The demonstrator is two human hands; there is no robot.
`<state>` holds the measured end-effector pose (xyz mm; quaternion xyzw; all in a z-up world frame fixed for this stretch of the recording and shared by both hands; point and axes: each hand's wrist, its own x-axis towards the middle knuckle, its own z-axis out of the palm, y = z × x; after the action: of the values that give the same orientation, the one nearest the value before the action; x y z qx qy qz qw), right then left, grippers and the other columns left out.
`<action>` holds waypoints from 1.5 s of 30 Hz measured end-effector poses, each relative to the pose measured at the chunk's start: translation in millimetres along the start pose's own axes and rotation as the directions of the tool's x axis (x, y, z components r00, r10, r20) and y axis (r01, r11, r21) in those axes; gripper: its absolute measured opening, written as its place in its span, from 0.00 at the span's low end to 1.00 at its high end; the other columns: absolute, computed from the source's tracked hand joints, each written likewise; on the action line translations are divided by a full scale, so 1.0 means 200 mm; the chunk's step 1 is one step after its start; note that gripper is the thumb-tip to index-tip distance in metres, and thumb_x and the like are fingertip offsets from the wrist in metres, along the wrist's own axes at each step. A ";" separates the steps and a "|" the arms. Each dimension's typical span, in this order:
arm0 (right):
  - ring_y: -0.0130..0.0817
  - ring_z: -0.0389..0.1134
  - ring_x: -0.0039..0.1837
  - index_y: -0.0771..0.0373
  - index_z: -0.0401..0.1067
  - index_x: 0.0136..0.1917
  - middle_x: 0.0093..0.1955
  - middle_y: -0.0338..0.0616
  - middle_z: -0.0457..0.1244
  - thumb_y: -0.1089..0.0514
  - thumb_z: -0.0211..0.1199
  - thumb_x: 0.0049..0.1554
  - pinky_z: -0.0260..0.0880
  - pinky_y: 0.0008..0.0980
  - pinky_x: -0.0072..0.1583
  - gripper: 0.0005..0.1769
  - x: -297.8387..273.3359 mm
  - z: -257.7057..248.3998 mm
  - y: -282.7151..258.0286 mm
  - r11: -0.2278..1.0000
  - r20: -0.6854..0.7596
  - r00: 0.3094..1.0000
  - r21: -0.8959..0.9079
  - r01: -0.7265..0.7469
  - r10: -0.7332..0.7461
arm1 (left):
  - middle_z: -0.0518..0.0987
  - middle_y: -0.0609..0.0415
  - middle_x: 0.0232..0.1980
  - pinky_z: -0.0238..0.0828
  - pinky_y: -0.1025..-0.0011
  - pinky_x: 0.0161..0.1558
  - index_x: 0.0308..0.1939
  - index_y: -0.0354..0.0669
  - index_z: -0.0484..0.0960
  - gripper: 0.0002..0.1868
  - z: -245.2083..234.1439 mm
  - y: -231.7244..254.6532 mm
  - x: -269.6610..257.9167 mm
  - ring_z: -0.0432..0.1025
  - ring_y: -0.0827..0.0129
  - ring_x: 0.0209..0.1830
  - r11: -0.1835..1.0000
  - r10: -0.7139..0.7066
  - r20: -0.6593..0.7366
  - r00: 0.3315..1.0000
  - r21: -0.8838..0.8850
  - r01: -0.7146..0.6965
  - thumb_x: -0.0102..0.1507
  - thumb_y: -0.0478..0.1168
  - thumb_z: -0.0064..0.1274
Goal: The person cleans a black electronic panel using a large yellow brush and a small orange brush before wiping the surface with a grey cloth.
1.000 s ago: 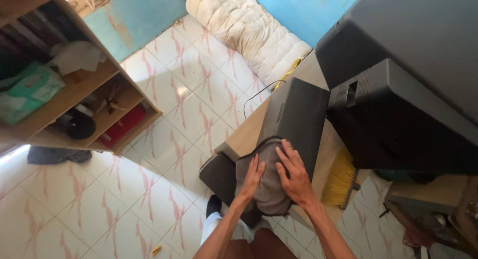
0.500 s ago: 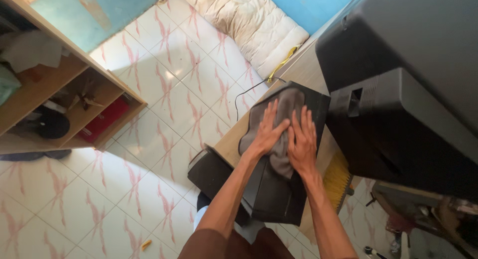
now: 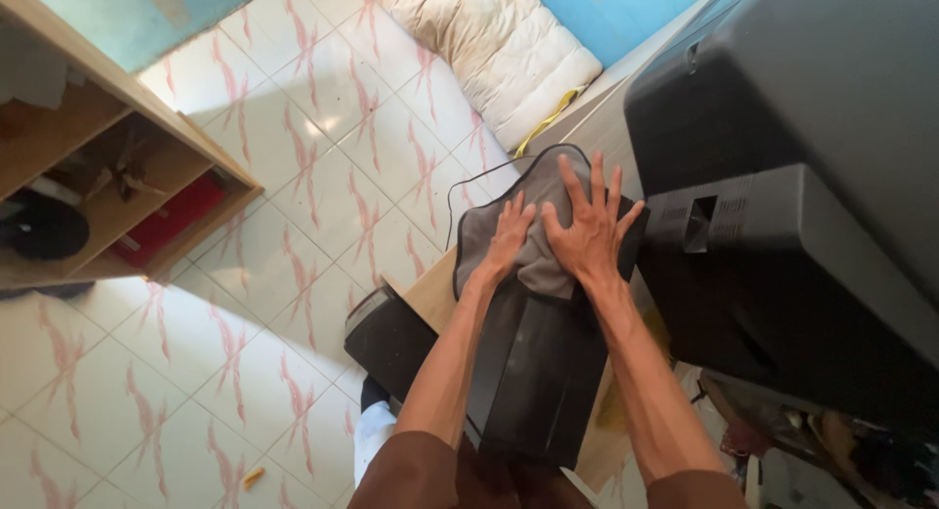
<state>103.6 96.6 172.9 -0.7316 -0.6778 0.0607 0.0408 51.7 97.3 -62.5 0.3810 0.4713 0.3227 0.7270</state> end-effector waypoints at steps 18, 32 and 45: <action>0.60 0.29 0.85 0.72 0.48 0.81 0.84 0.67 0.37 0.38 0.45 0.64 0.18 0.63 0.76 0.44 -0.53 0.50 -0.31 0.427 0.868 0.495 -0.437 0.792 -0.030 | 0.41 0.37 0.86 0.35 0.51 0.84 0.81 0.44 0.50 0.34 -0.07 -0.71 -1.01 0.37 0.43 0.88 0.761 0.453 0.026 0.891 0.509 -0.401 0.69 0.30 0.30; 0.55 0.37 0.84 0.70 0.71 0.67 0.81 0.65 0.46 0.42 0.56 0.55 0.23 0.63 0.76 0.36 -0.36 0.08 -0.25 0.559 0.478 0.814 -0.596 0.576 -0.330 | 0.42 0.44 0.86 0.36 0.51 0.78 0.80 0.45 0.54 0.31 -0.03 -0.48 -0.70 0.35 0.45 0.85 0.808 0.427 0.058 0.903 0.424 -0.409 0.70 0.37 0.30; 0.54 0.37 0.84 0.71 0.73 0.63 0.77 0.64 0.52 0.45 0.49 0.61 0.26 0.59 0.78 0.30 -1.20 -0.08 -0.51 0.767 0.428 0.817 -0.342 0.543 -0.387 | 0.70 0.44 0.71 0.63 0.62 0.67 0.75 0.40 0.64 0.32 -0.11 -0.48 -1.57 0.68 0.57 0.68 0.720 -0.133 -0.035 0.990 -0.691 0.073 0.73 0.55 0.29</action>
<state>-13.1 -134.2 210.6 -0.5054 -0.8315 0.0128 -0.2302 -68.2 -206.2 -12.9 0.0443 0.3680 0.4486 0.8132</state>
